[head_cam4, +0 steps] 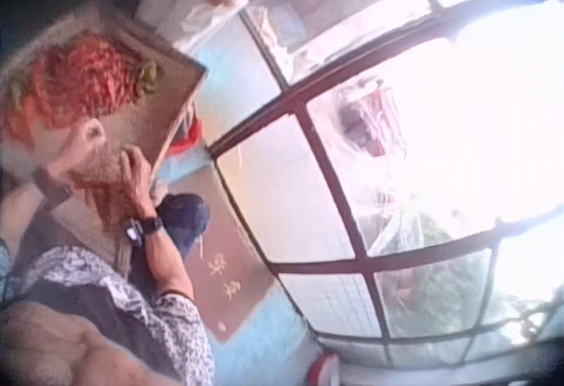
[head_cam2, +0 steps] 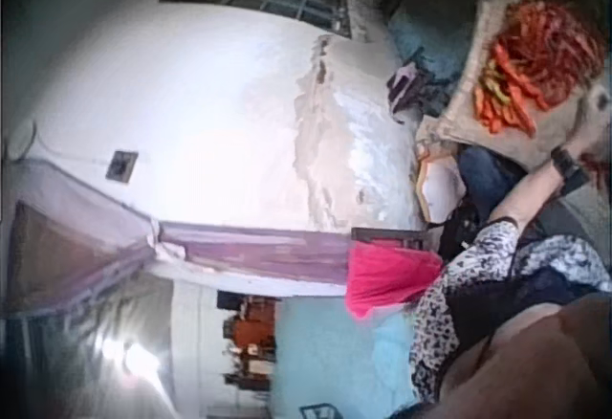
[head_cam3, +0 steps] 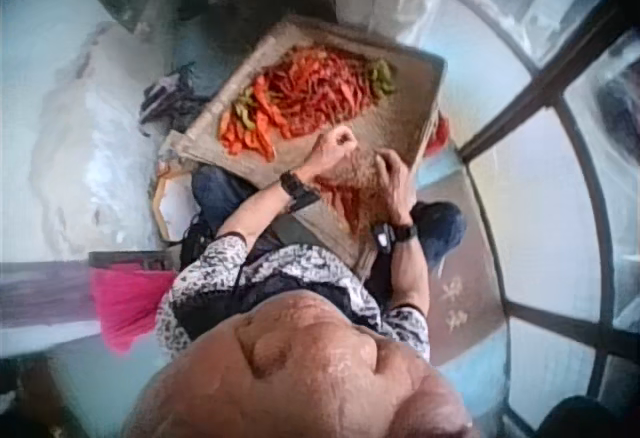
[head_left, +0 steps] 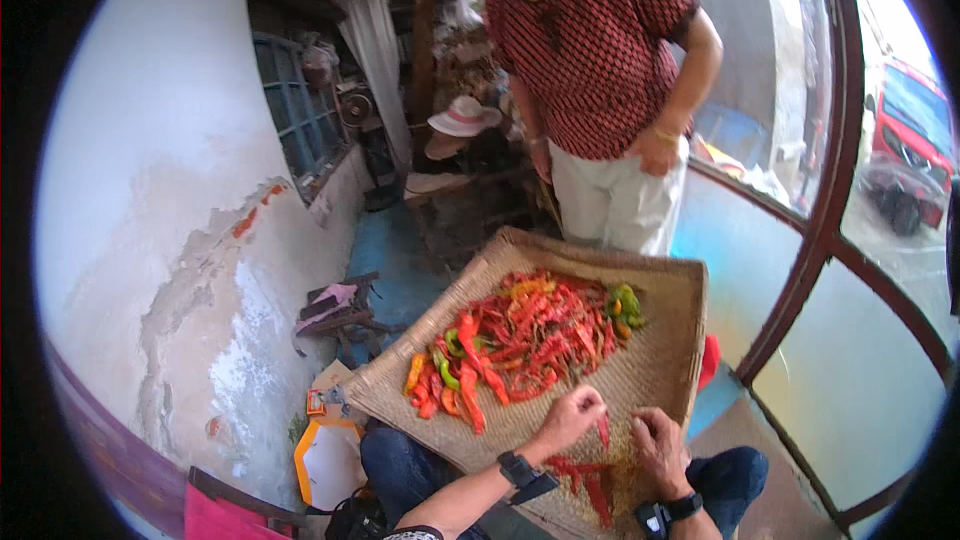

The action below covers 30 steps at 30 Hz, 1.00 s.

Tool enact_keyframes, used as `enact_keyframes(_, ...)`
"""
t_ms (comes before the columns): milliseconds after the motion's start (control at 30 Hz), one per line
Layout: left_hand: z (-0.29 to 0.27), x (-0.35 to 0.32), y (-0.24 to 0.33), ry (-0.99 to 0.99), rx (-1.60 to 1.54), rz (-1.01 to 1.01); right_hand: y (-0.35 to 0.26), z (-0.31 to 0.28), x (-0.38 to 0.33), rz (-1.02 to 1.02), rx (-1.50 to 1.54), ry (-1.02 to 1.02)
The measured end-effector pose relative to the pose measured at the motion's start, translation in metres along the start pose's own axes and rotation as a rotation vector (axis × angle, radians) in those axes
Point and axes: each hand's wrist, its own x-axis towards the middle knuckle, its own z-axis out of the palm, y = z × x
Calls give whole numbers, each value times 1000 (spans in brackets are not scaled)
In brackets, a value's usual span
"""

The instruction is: Manually sorting through dried red and green chili peppers on a large woven tray.

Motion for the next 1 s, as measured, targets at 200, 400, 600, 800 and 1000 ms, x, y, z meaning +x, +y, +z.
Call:
enact_keyframes(200,-55,33,6,379,301,76,16,5,8,-53,74,43)
enact_keyframes(400,-36,-58,-45,-575,717,111,22,7,16,-81,-17,-130)
enact_keyframes(600,-18,-101,-97,-298,907,436,40,15,13,-268,-103,-294)
enact_keyframes(800,-13,-96,-70,-353,814,307,37,20,10,-348,-147,-427)
enact_keyframes(1000,-3,-92,-22,-74,521,205,51,21,-13,-567,-346,-486)
